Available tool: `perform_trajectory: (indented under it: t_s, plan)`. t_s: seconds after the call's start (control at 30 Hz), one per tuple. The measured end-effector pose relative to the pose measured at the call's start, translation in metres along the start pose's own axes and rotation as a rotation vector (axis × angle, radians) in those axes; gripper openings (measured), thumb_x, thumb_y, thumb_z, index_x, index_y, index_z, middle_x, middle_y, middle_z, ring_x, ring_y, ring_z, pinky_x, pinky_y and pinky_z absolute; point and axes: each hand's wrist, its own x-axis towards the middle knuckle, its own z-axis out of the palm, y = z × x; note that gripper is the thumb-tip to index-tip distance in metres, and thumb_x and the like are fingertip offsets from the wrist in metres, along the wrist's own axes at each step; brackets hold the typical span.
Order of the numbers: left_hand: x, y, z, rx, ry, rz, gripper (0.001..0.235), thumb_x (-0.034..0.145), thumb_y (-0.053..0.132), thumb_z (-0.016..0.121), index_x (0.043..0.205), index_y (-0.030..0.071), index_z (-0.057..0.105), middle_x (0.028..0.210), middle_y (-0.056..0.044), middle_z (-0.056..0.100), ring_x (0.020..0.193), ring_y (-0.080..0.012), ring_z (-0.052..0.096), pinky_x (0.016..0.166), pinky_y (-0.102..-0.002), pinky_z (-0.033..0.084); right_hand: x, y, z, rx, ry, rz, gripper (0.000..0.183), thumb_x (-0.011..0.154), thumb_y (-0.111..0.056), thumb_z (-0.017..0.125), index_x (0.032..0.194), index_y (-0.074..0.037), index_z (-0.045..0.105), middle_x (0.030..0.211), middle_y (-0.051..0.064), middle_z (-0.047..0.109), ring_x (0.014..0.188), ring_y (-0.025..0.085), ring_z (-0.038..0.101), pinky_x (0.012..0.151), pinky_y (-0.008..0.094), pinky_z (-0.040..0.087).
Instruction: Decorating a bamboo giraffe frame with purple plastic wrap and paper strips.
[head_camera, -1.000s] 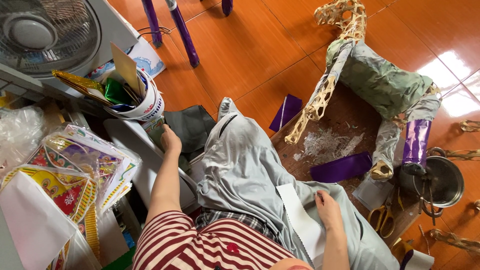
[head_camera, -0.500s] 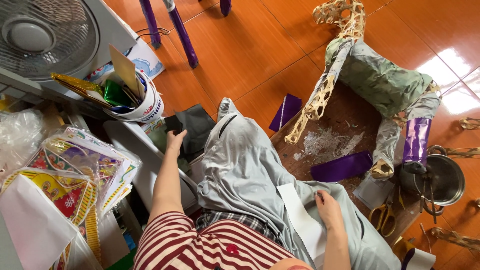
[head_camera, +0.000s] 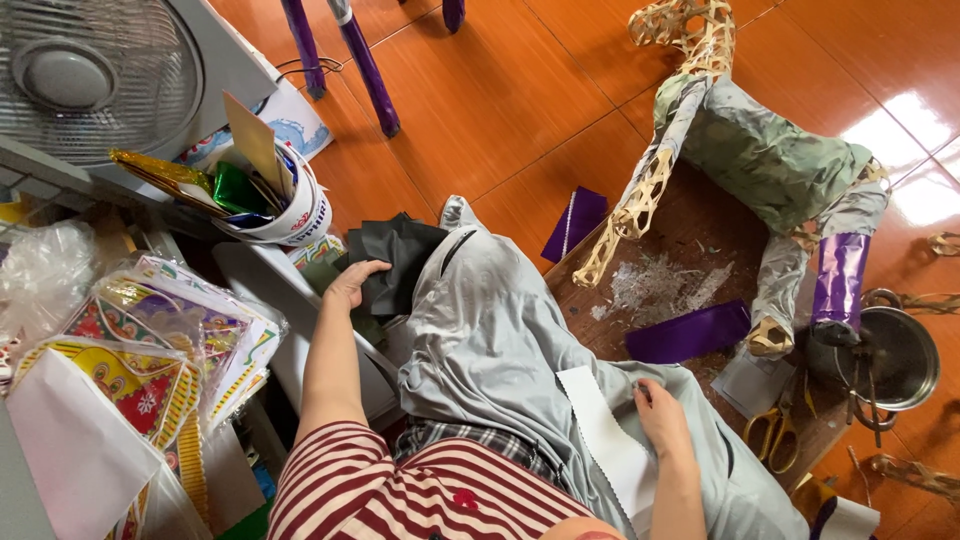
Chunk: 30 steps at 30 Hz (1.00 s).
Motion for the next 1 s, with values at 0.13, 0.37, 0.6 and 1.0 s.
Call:
perform_trajectory:
  t_s: [0.13, 0.37, 0.6, 1.0]
  plan:
    - [-0.012, 0.012, 0.007, -0.046, -0.027, -0.021, 0.029, 0.080, 0.021, 0.079, 0.102, 0.004, 0.074, 0.100, -0.007, 0.077, 0.091, -0.0206, 0.071, 0.084, -0.037, 0.057, 0.001, 0.005, 0.000, 0.012, 0.007, -0.013, 0.035, 0.097, -0.023, 0.064, 0.128, -0.009, 0.067, 0.111, 0.018, 0.076, 0.099, 0.035, 0.072, 0.088, 0.040, 0.054]
    - [-0.017, 0.058, -0.008, 0.184, 0.139, 0.322, 0.031, 0.089, 0.021, 0.079, 0.111, 0.000, 0.070, 0.104, -0.006, 0.075, 0.092, -0.0183, 0.071, 0.083, -0.032, 0.056, -0.015, -0.028, -0.024, 0.157, -0.027, 0.007, 0.036, 0.099, -0.021, 0.065, 0.132, -0.007, 0.068, 0.097, 0.016, 0.075, 0.085, 0.025, 0.067, 0.080, 0.035, 0.054]
    - [-0.075, 0.102, 0.048, 0.020, -0.049, 0.674, 0.027, 0.090, 0.015, 0.082, 0.109, -0.002, 0.075, 0.102, -0.008, 0.076, 0.083, -0.0157, 0.071, 0.076, -0.030, 0.058, -0.030, -0.095, -0.057, 0.234, -0.189, -0.112, 0.039, 0.095, -0.017, 0.065, 0.134, -0.009, 0.066, 0.106, 0.008, 0.079, 0.093, 0.016, 0.072, 0.083, 0.031, 0.055]
    - [-0.136, 0.029, 0.269, 0.295, -0.509, 0.547, 0.030, 0.081, 0.015, 0.086, 0.104, -0.002, 0.078, 0.098, -0.005, 0.079, 0.086, -0.0106, 0.071, 0.081, -0.027, 0.059, -0.068, -0.264, -0.027, 0.203, 0.364, -1.062, 0.093, 0.070, -0.015, 0.085, 0.150, 0.004, 0.041, 0.144, 0.031, 0.050, 0.130, 0.041, 0.051, 0.103, 0.042, 0.047]
